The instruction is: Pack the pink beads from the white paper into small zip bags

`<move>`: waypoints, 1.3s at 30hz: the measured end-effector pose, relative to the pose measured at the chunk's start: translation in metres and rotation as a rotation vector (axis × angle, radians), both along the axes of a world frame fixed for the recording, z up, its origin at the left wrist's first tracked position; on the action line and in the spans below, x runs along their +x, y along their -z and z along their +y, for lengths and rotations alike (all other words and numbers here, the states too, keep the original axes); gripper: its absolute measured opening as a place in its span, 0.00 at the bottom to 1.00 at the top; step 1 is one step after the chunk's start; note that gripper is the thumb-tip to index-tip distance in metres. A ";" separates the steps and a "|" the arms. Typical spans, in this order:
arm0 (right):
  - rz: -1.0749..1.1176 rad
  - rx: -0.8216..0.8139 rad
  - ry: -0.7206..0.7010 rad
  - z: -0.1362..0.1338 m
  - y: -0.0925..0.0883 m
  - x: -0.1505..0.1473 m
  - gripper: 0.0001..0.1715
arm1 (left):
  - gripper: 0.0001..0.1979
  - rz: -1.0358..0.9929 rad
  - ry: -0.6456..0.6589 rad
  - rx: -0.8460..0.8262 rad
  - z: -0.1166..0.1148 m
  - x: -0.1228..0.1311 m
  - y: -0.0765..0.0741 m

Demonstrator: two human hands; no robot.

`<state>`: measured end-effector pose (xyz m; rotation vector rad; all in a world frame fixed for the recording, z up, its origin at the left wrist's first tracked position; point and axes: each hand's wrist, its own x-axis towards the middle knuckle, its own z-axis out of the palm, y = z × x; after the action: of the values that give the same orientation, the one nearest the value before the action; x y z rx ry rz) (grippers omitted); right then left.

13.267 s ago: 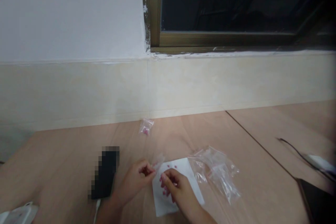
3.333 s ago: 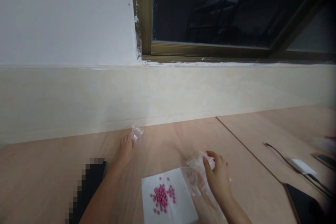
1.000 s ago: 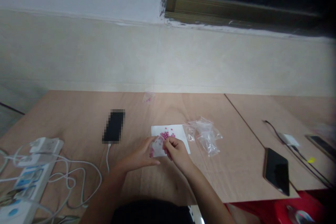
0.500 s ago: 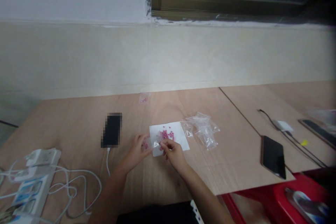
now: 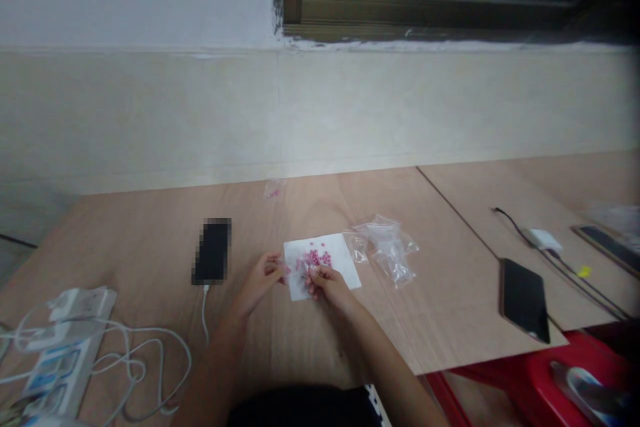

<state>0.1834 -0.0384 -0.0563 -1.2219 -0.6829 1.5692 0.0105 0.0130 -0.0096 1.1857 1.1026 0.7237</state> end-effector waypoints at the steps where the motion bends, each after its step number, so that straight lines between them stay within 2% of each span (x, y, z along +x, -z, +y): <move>1: 0.013 -0.001 -0.004 0.001 0.001 0.000 0.25 | 0.16 -0.002 0.001 0.008 0.002 0.001 -0.002; 7: 0.094 -0.044 -0.022 0.001 -0.002 0.004 0.21 | 0.15 -0.004 0.000 0.054 0.007 0.009 -0.004; 13: 0.141 -0.092 0.005 -0.001 -0.008 0.008 0.20 | 0.16 0.013 -0.061 0.078 0.005 0.015 -0.003; 20: 0.197 -0.093 0.034 -0.002 -0.005 0.010 0.20 | 0.14 0.005 -0.096 0.090 0.007 0.017 -0.003; 25: 0.213 -0.085 0.025 -0.001 -0.005 0.011 0.20 | 0.13 0.013 -0.091 0.116 0.008 0.018 -0.012; 30: 0.200 -0.071 -0.010 0.000 -0.012 0.012 0.18 | 0.13 0.012 -0.089 0.141 0.006 0.019 -0.024; 34: 0.207 -0.060 -0.013 -0.002 -0.018 0.012 0.16 | 0.14 -0.036 -0.093 0.138 0.006 0.017 -0.029; 39: 0.151 -0.044 0.077 -0.006 -0.036 0.011 0.21 | 0.16 -0.049 -0.095 0.128 -0.006 0.009 -0.029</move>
<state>0.1941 -0.0447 -0.0199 -1.1355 -0.5005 1.6008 0.0192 0.0069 0.0190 1.2229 1.0899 0.9030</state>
